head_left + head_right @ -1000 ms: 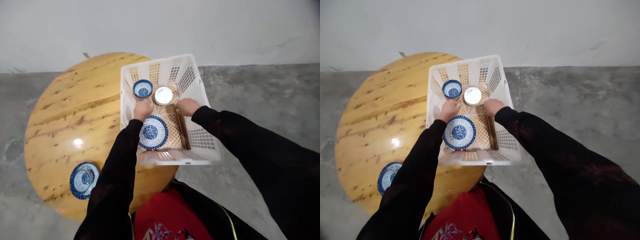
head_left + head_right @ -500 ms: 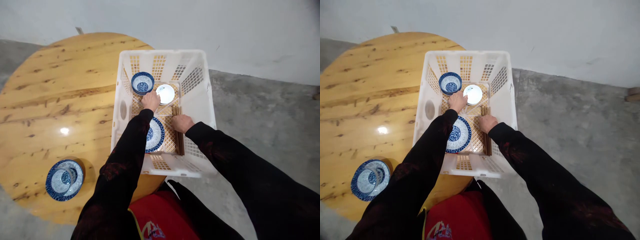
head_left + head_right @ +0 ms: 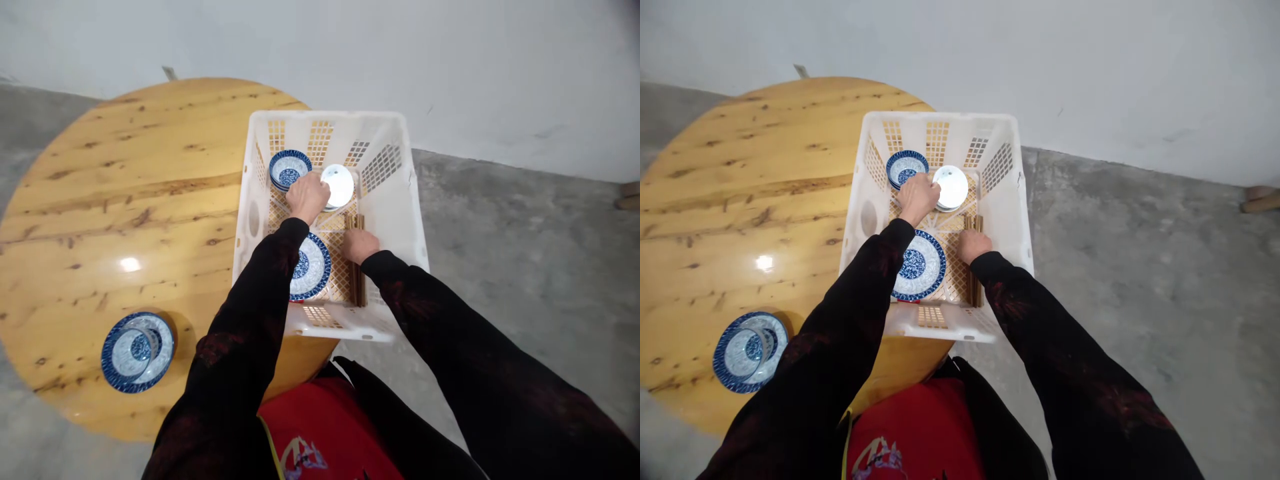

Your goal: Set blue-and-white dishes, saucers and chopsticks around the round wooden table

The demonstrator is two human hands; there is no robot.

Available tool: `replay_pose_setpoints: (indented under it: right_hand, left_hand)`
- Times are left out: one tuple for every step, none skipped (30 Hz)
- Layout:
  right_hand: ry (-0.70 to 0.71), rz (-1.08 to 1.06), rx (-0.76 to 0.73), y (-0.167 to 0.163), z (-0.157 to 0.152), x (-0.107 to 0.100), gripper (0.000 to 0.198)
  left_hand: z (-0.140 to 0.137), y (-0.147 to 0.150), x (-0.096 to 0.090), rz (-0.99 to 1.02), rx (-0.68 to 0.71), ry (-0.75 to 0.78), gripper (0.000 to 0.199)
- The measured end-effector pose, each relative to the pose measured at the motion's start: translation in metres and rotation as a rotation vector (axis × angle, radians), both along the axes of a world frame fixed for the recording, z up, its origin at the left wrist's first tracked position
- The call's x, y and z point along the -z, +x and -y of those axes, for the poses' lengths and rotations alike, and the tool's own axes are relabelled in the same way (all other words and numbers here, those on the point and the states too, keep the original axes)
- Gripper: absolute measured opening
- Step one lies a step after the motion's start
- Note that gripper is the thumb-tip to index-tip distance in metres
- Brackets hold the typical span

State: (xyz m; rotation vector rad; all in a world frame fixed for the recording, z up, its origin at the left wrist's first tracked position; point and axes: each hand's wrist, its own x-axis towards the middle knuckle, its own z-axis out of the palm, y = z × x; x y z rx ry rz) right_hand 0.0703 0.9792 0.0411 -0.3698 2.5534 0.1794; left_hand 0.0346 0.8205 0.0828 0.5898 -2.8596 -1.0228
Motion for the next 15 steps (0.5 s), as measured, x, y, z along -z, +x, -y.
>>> replay_pose_setpoints:
  right_hand:
    - [-0.005, -0.003, 0.028, 0.0, 0.0, 0.001, 0.037]
    - [-0.014, -0.011, 0.052, 0.001, 0.0, 0.002, 0.039]
    - [-0.028, -0.022, 0.07, 0.003, -0.001, 0.004, 0.04]
    - [-0.044, -0.034, 0.081, 0.006, -0.001, 0.005, 0.04]
    - [-0.055, -0.046, 0.092, 0.009, -0.001, 0.006, 0.04]
    - [-0.063, -0.058, 0.101, 0.013, 0.0, 0.007, 0.04]
    - [-0.067, -0.069, 0.108, 0.016, 0.0, 0.007, 0.041]
    - [-0.069, -0.079, 0.117, 0.02, 0.002, 0.007, 0.041]
    - [-0.068, -0.088, 0.128, 0.023, 0.003, 0.007, 0.043]
    - [-0.068, -0.096, 0.141, 0.025, 0.004, 0.007, 0.045]
    - [-0.067, -0.103, 0.155, 0.028, 0.006, 0.006, 0.047]
    - [-0.065, -0.112, 0.167, 0.029, 0.007, 0.006, 0.049]
    - [-0.062, -0.121, 0.178, 0.031, 0.007, 0.006, 0.051]
    - [-0.056, -0.13, 0.187, 0.032, 0.006, 0.007, 0.052]
    - [-0.054, -0.145, 0.182, 0.033, 0.005, 0.008, 0.052]
  left_hand:
    - [0.002, 0.005, -0.008, -0.049, 0.002, 0.023, 0.011]
    - [0.004, 0.012, -0.017, -0.107, 0.005, 0.054, 0.013]
    - [0.008, 0.019, -0.027, -0.174, 0.006, 0.091, 0.015]
    - [0.012, 0.029, -0.037, -0.247, 0.004, 0.133, 0.017]
    - [0.018, 0.041, -0.049, -0.321, -0.002, 0.176, 0.019]
    - [0.024, 0.054, -0.06, -0.395, -0.012, 0.218, 0.022]
    - [0.031, 0.071, -0.072, -0.461, -0.022, 0.257, 0.024]
    - [0.04, 0.09, -0.084, -0.514, -0.03, 0.291, 0.027]
    - [0.048, 0.112, -0.096, -0.553, -0.04, 0.318, 0.03]
    - [0.057, 0.135, -0.106, -0.574, -0.052, 0.336, 0.033]
    - [0.067, 0.161, -0.116, -0.574, -0.068, 0.344, 0.035]
    - [0.076, 0.188, -0.124, -0.569, -0.107, 0.341, 0.037]
    - [0.085, 0.215, -0.13, -0.561, -0.156, 0.331, 0.038]
    - [0.094, 0.243, -0.134, -0.544, -0.204, 0.323, 0.038]
    - [0.103, 0.27, -0.136, -0.529, -0.263, 0.314, 0.037]
